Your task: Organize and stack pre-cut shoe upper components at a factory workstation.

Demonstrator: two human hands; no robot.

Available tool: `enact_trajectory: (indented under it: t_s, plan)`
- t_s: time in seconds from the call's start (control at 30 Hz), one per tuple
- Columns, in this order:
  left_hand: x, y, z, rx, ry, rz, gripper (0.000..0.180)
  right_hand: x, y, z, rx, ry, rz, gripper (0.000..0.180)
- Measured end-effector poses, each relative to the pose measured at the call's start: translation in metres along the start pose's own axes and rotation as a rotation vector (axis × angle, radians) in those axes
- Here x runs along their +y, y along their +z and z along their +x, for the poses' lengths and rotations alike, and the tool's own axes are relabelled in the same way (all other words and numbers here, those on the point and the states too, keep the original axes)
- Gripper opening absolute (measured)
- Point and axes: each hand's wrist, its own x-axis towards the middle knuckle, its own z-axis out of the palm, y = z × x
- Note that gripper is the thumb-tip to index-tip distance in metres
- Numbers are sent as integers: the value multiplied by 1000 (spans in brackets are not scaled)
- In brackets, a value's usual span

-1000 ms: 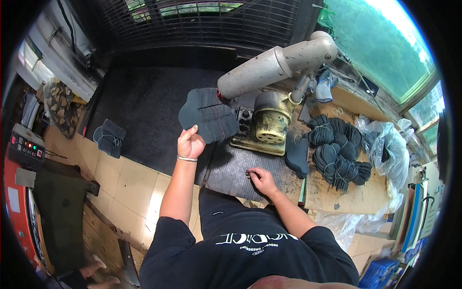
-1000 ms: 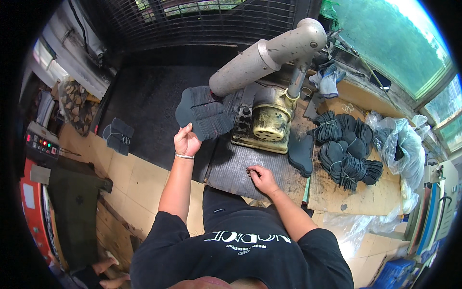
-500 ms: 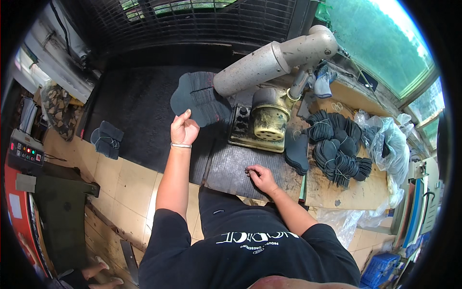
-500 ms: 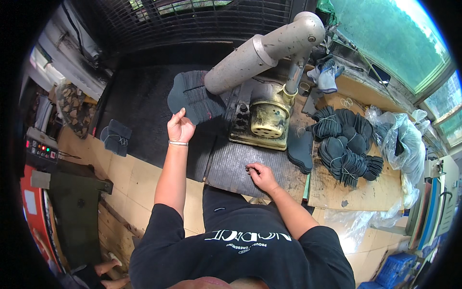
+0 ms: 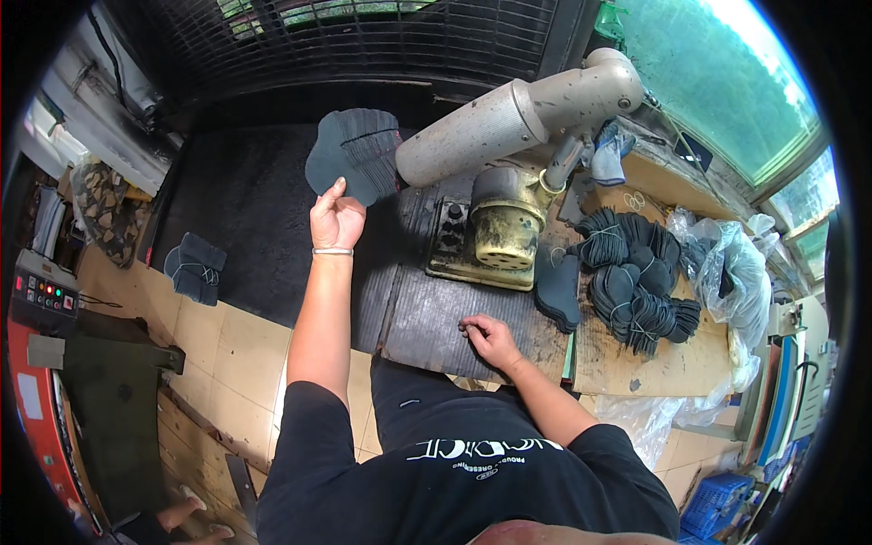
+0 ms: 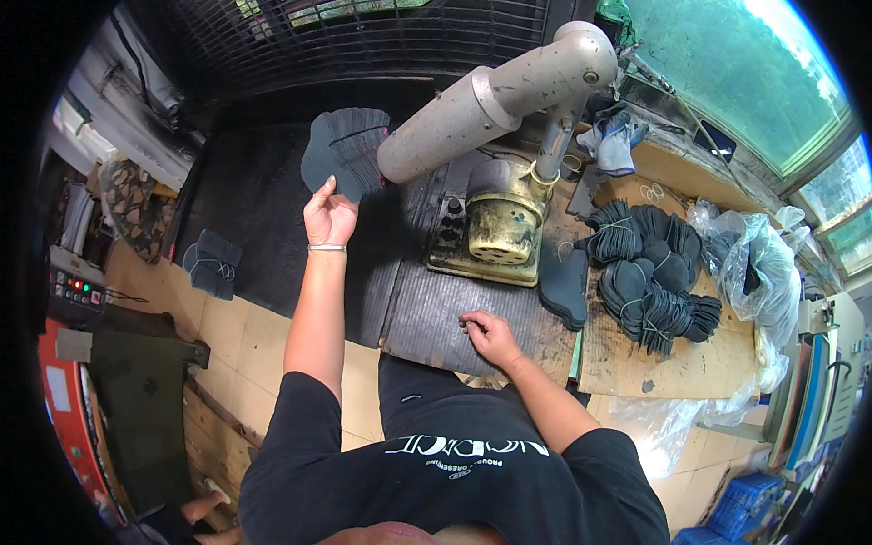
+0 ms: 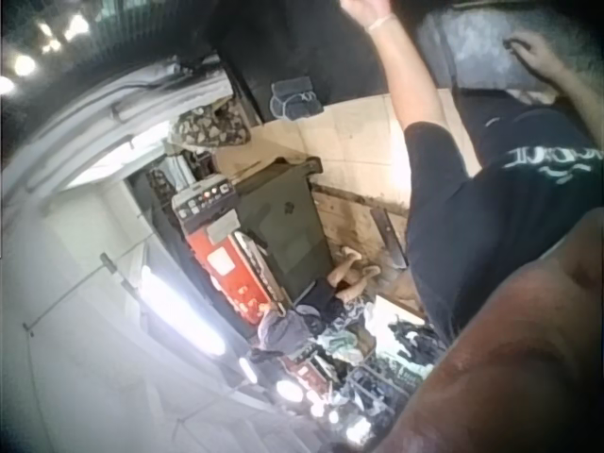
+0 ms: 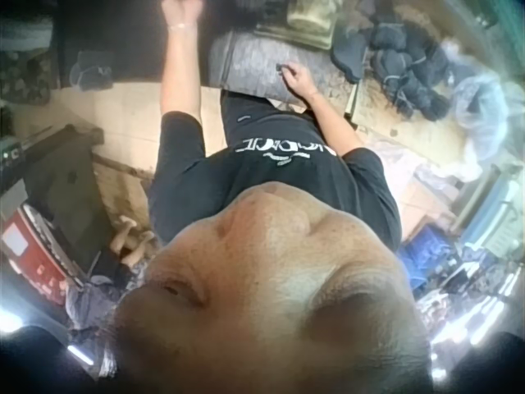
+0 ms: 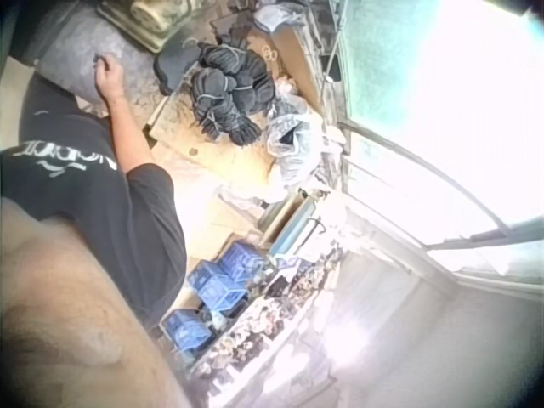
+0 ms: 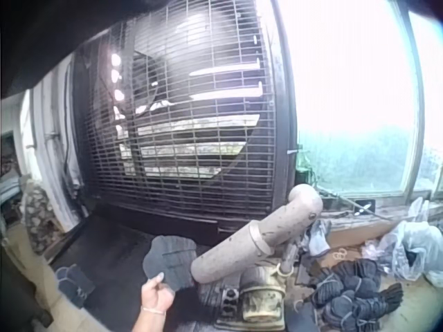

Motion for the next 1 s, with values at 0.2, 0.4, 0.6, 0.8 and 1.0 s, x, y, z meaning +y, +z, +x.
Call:
enact_trajectory:
  t_s: [0.2,0.4,0.6,0.8,1.0]
  plan:
    - [4,13,0,-57,-32,-63,14,-5,-1,0,-2,7,-1,16]
    - [1,10,-8,-102,-3,-90,21,-7,-1,1,9,-6,-31,16]
    - [-8,-23,-17,-154,-32,-109,36,-7,-1,1,20,-17,-34,17]
    - [-11,-46,-25,-183,-63,-77,28,-5,-1,1,17,-24,-35,17]
    - [-13,-69,-35,-161,-98,-102,23,-7,-2,2,14,-37,-58,18]
